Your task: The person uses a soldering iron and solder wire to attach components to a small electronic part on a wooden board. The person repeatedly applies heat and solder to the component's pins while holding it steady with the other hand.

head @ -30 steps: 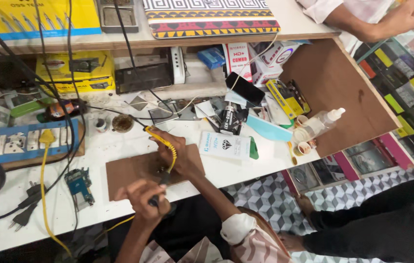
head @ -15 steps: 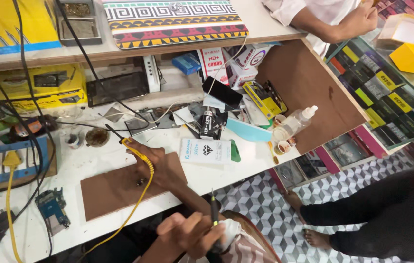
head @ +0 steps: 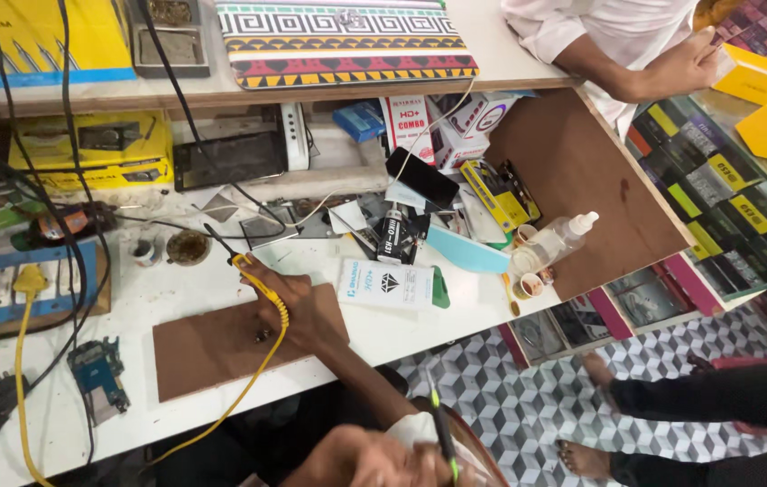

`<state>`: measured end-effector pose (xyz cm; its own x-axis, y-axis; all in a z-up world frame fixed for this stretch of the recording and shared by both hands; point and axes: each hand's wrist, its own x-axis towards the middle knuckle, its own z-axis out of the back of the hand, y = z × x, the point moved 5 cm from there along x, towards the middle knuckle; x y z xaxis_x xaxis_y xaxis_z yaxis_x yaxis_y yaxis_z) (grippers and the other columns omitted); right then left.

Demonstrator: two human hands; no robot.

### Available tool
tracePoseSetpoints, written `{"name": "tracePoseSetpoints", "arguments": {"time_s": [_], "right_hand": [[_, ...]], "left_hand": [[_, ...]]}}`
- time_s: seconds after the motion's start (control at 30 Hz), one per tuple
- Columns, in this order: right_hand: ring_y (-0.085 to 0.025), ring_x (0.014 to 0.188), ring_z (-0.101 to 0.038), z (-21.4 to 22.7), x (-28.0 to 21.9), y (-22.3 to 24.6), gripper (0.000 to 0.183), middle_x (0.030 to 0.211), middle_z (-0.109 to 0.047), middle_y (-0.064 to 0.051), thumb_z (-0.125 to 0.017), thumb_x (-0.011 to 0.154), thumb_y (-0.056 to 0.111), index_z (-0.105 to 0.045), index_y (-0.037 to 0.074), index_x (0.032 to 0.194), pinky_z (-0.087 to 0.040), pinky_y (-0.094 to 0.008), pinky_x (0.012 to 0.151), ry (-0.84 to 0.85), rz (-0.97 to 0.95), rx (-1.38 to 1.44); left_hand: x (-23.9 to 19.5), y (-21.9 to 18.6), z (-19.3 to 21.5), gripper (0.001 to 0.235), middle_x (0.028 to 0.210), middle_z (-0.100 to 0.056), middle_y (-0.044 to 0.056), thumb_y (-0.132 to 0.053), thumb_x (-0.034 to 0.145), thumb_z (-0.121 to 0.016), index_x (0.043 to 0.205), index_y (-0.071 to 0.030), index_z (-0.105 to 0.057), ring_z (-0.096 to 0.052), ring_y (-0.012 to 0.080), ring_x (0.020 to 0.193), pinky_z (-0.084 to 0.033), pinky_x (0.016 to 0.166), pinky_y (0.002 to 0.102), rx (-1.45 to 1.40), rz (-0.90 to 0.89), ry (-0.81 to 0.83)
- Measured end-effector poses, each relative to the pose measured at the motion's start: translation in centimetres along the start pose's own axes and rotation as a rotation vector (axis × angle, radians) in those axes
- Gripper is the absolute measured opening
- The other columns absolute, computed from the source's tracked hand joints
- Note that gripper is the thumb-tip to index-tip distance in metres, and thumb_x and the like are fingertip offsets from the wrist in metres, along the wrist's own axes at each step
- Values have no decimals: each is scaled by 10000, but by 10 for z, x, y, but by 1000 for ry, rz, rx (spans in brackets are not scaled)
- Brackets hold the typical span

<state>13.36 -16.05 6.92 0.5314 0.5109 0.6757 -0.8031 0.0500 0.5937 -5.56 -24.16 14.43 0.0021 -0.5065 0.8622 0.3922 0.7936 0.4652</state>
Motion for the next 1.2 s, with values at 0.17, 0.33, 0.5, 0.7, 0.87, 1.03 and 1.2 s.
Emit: {"name": "tracePoseSetpoints", "arguments": {"time_s": [0.17,0.33,0.5,0.7,0.87,1.03,1.2], "right_hand": [[-294,1131,-726,-5,-2,-1,621,1506,-583,-171,-622,766,-31,-567,50,1380,-596,-366,956,3,-16,-16],[-292,1089,-744,-6,2,-1,619,1504,-579,-158,-617,793,-15,-566,57,1405,-598,-368,925,-21,48,-112],[-292,1085,-741,-3,-1,4,618,1504,-578,-157,-609,797,-5,-567,50,1411,-597,-370,924,-8,54,-105],[-291,1069,-744,-3,-16,13,608,1497,-583,-162,-614,803,-21,-570,46,1406,-598,-367,907,-6,11,-77],[-291,1055,-747,6,-3,13,600,1490,-588,-165,-619,809,-34,-572,42,1402,-599,-364,894,-24,51,-104],[-291,1042,-749,2,-2,12,592,1484,-592,-168,-623,814,-47,-575,38,1398,-600,-361,880,-18,63,-110],[-290,1029,-752,8,18,-1,585,1477,-597,-172,-627,819,-61,-578,34,1394,-601,-358,866,-20,69,-130]], "left_hand": [[-26,-18,1,128,966,-561,-34,-269,1117,-567,1179,-216,-667,-495,118,991,-317,856,408,-33,-14,-3],[-42,-7,5,137,968,-556,-7,-241,1126,-553,1166,-200,-678,-500,135,985,-333,853,420,0,0,-67],[-9,6,3,153,971,-552,20,-214,1134,-539,1154,-183,-688,-504,152,979,-348,850,433,292,-120,-353],[-9,10,-28,140,1014,-504,-73,-120,1015,-635,1102,-229,-650,-443,38,929,-228,944,423,40,-125,24],[-8,34,-79,167,980,-583,-58,-195,979,-607,1132,-259,-618,-426,67,840,-247,855,365,160,-87,138],[26,50,-72,257,977,-562,-85,-143,926,-634,1163,-242,-627,-497,29,1029,-278,794,300,8,-123,199],[12,49,-8,172,949,-506,-75,-206,1017,-670,1186,-236,-685,-464,49,1007,-249,783,285,-175,-24,103]]}}
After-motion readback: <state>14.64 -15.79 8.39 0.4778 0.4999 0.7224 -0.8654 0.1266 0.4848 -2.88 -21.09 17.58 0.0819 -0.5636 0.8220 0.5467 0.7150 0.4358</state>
